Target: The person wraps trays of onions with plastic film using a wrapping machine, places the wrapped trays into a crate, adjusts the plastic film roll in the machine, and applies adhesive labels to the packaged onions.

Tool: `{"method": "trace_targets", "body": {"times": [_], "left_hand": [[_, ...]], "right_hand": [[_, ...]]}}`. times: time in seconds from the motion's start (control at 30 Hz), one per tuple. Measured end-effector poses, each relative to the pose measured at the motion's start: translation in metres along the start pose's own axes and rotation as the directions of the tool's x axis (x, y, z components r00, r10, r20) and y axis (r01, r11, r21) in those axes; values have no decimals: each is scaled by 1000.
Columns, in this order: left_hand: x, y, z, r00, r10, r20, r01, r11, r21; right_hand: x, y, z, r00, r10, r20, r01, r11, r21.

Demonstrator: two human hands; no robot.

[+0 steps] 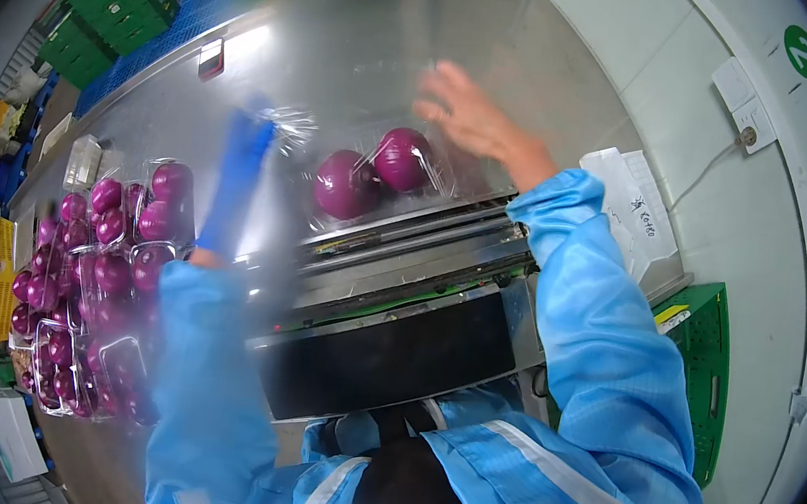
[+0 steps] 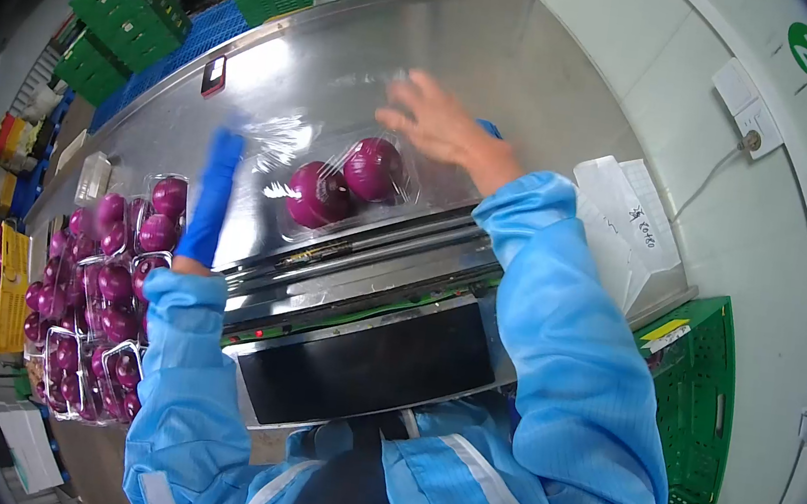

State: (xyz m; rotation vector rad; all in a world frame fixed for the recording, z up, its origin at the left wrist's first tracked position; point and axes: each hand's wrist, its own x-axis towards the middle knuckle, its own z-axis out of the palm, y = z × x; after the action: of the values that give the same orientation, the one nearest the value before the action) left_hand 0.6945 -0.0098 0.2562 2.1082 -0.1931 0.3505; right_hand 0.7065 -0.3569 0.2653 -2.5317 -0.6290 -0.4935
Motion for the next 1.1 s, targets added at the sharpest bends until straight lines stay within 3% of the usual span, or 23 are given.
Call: {"method": "trace_targets", "body": {"times": [0.03, 0.07, 0.1, 0.17, 0.2, 0.23, 0.3, 0.37, 0.43, 0.47, 0.57, 0.6, 0.67, 0.7, 0.73, 0.8, 0.83, 0.87, 0.93, 0.97, 1.0, 1.03, 1.1], "left_hand": [[-10, -7, 20, 922, -355, 153, 370, 925, -85], [-24, -2, 18, 947, -251, 199, 253, 967, 18], [-41, 5, 11, 955, -149, 256, 123, 986, 115], [-55, 49, -16, 828, -293, 478, 278, 955, 103], [-73, 64, -28, 800, -295, 523, 389, 918, -76], [-93, 90, -42, 773, -289, 565, 490, 837, -242], [-131, 145, -73, 650, -386, 655, 702, 634, -323], [-171, 147, -75, 680, -417, 602, 577, 812, -89], [-206, 141, -62, 679, -475, 560, 558, 829, 27], [-221, 132, -53, 683, -495, 536, 541, 837, 84], [-266, 83, -21, 801, -457, 386, 496, 868, -1], [-269, 94, -14, 822, -491, 287, 536, 838, -102], [-269, 106, -13, 809, -540, 231, 585, 706, -399], [-282, 69, -16, 822, -556, 123, 561, 755, -340], [-294, 32, -20, 825, -564, 14, 547, 793, -270], [-299, 32, -34, 858, -512, -28, 510, 857, -71], [-300, 35, -48, 767, -641, 9, 640, 765, -78], [-305, 46, -64, 696, -699, 163, 714, 699, -50], [-366, 3, -91, 791, -576, 206, 517, 809, 280], [-373, 11, -94, 692, -672, 263, 588, 737, 334], [-380, 18, -97, 578, -753, 315, 637, 657, 402], [-369, 47, -89, 269, -901, 341, 886, 370, 279], [-461, -38, -70, 450, -820, 353, 862, 502, 66]], "right_hand": [[-6, 5, 10, 972, 42, 229, -34, 999, -39], [-10, 8, 11, 892, 91, 443, -57, 994, -90], [-14, -2, -1, 865, 152, 479, -204, 977, 58], [-39, -54, -41, 805, 257, 535, -500, 779, 378], [-53, -83, -62, 779, 300, 551, -604, 596, 529], [-67, -100, -77, 791, 286, 541, -592, 583, 556], [-100, -130, -105, 746, 291, 599, -653, 498, 571], [-131, -149, -117, 577, 333, 746, -802, 407, 438], [-164, -150, -98, 519, 356, 777, -839, 386, 384], [-183, -149, -85, 578, 381, 722, -801, 436, 411], [-222, -151, -46, 705, 520, 482, -706, 578, 409], [-223, -157, -42, 670, 604, 432, -743, 535, 403], [-235, -151, -20, 775, 605, 185, -627, 697, 347], [-239, -145, -13, 813, 579, 62, -570, 767, 296], [-238, -142, -20, 797, 601, 66, -597, 765, 243], [-238, -134, -37, 732, 657, 182, -681, 697, 224], [-242, -132, -47, 721, 653, 232, -692, 695, 194], [-249, -136, -61, 701, 642, 310, -712, 659, 244], [-274, -142, -70, 421, 688, 592, -902, 387, 191], [-288, -145, -75, 263, 657, 706, -961, 243, 132], [-318, -142, -63, 239, 627, 741, -970, 182, 159], [-346, -141, -47, 133, 634, 762, -991, 78, 108], [-391, -149, -3, 352, 639, 685, -918, 379, 118]]}}
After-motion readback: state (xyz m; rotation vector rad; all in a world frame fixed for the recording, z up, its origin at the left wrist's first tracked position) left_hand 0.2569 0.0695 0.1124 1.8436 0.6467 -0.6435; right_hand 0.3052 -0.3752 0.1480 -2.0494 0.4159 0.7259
